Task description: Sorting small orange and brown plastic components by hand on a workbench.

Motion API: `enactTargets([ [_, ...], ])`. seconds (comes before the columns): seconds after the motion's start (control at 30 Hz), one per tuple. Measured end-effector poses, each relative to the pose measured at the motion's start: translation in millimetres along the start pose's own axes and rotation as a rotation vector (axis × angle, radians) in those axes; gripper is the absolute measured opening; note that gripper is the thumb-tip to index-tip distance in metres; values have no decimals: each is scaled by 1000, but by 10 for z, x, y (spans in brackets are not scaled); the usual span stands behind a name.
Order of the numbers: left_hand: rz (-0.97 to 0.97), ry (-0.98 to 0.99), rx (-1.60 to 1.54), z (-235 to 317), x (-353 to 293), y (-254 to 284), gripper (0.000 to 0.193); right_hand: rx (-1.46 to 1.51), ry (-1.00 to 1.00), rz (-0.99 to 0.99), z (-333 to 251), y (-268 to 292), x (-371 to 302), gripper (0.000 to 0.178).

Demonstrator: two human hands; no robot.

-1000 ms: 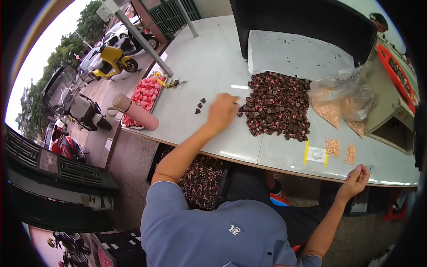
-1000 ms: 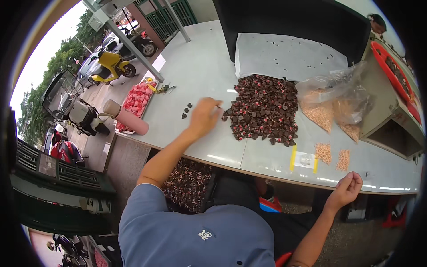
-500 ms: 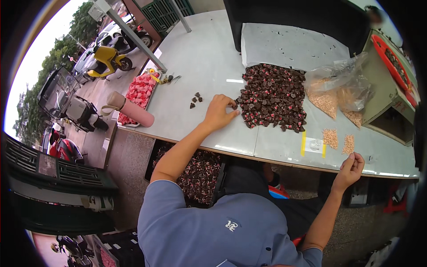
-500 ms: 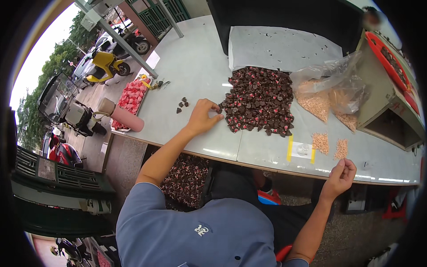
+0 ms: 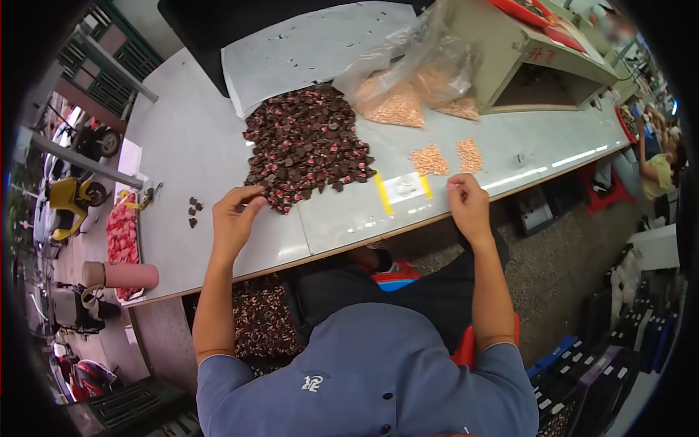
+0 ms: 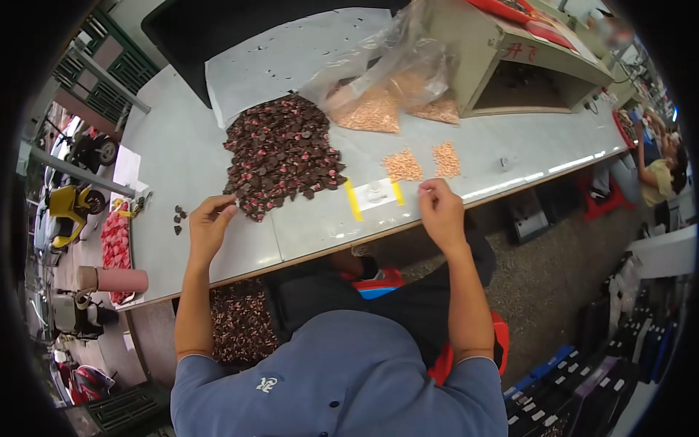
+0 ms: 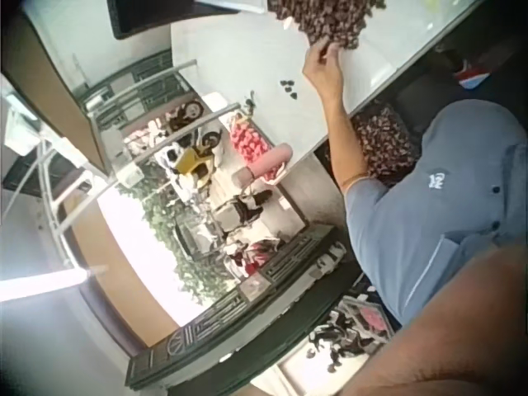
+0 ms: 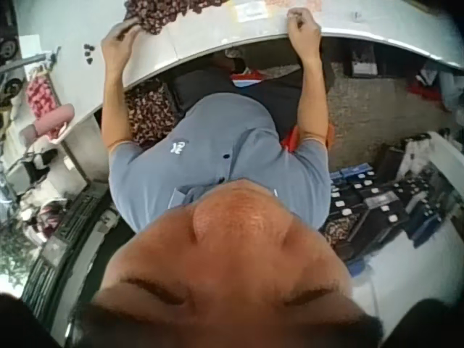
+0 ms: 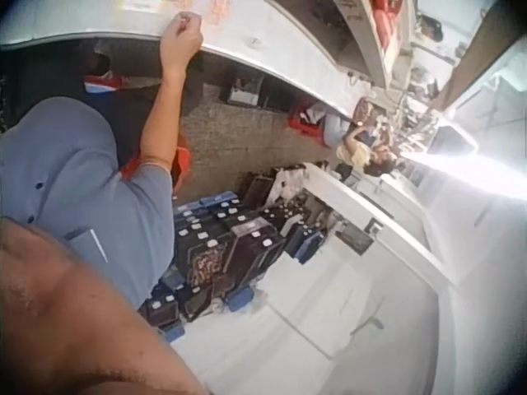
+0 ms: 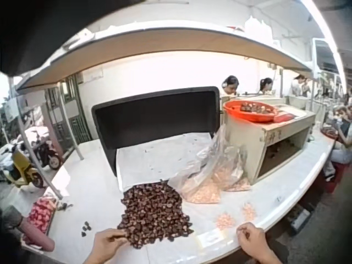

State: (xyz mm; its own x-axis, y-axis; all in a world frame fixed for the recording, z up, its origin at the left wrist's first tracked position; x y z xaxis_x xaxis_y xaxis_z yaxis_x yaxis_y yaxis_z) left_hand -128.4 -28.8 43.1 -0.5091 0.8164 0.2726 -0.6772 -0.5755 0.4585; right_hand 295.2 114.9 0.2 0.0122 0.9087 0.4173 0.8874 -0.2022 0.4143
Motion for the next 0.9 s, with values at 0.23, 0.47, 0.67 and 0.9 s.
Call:
enactTargets([
  [0.23,-573,71,-323,629,-38,-1168,21,-341,141,-79,-94,-101,122,10],
  [0.47,-858,320,-490,417,-176,-1795,23,-447,224,-116,-155,-157,153,29],
  [0.67,-936,295,-525,286,-250,-1818,21,-581,249,-261,-276,-241,244,40],
  [0.9,-930,275,-467,305,-221,-1773,22,-520,271,-280,-320,-159,127,34],
])
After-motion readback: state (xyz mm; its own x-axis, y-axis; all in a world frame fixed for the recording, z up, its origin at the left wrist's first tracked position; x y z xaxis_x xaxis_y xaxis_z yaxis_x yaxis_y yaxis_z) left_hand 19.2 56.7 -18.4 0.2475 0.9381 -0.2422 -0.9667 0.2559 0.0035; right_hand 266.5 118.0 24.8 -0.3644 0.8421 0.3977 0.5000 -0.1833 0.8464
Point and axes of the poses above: each hand's wrist, its own x-axis towards the middle knuckle, its own y-axis out of the back of the hand, z = x × y, the point moved 6 cm from there along x, towards the middle knuckle, and after that the axes turned 12 degrees about z, right-handed, at the moved point
